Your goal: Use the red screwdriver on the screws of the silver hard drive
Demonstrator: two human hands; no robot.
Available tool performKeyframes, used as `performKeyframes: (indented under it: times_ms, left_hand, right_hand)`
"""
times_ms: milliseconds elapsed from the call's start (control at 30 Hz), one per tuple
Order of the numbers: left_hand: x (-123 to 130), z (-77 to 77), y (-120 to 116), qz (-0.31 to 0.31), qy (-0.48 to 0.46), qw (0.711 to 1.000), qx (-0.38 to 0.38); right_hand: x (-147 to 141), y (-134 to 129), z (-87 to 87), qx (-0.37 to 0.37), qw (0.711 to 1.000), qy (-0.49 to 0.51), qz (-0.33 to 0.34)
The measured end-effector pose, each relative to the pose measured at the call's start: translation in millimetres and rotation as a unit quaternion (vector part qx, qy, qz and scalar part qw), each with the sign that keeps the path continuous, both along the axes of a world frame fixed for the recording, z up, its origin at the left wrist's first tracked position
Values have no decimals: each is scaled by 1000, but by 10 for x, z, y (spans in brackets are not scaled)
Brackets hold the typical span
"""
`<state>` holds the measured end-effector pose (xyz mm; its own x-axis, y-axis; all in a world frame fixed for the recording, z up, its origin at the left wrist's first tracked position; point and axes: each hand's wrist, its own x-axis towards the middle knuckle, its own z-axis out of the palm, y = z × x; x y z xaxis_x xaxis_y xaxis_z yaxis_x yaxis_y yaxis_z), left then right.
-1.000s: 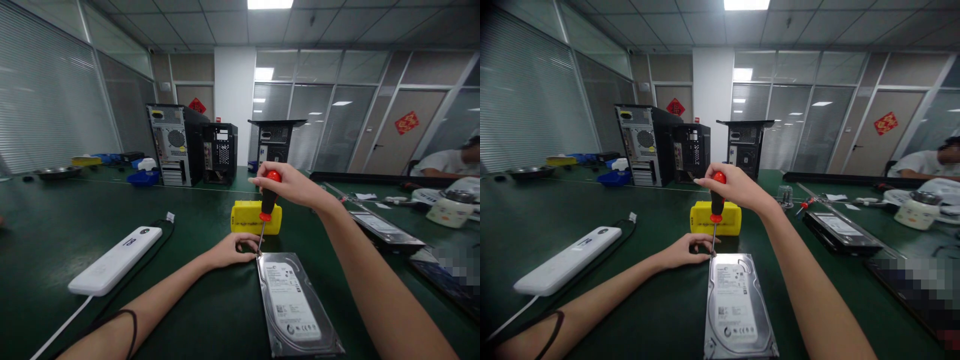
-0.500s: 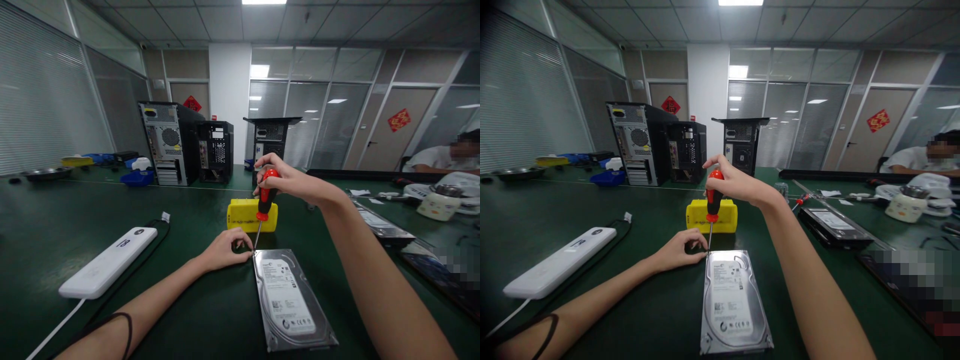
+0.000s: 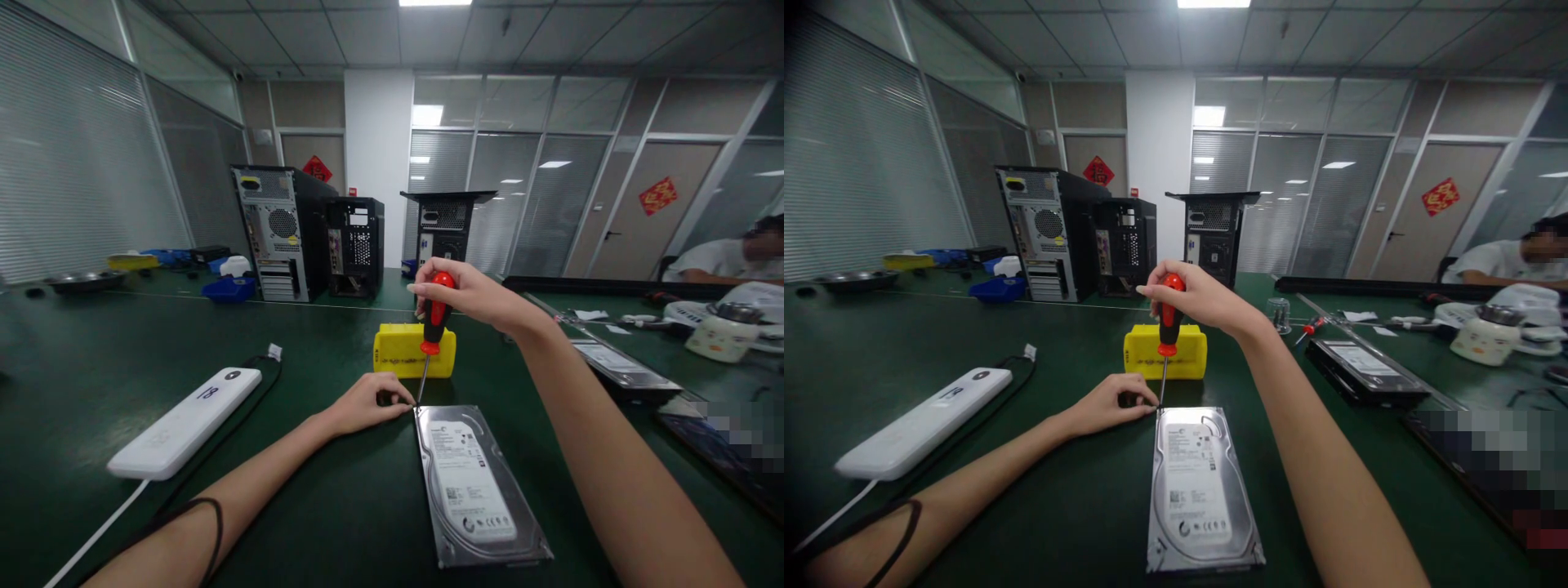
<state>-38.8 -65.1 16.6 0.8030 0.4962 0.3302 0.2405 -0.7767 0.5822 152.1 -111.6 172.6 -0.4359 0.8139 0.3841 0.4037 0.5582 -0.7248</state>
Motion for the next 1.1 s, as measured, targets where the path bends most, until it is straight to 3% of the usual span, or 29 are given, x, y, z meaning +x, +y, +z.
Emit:
performKeyframes:
  times_ms: [300, 567, 833, 1100]
  left_hand:
    - [-1, -25, 37, -1, 5, 1000, -27]
    - [-12, -43, 54, -16, -1, 999, -45]
    - [-23, -80, 94, -30, -7, 998, -51]
    - [-14, -104, 121, -51, -2, 996, -67]
  right_hand:
    - [13, -36, 11, -52, 998, 20, -27]
    - [8, -6, -8, 4, 999, -24, -34]
    - [4, -20, 3, -26, 998, -20, -45]
    - [28, -47, 23, 26, 986, -104, -125]
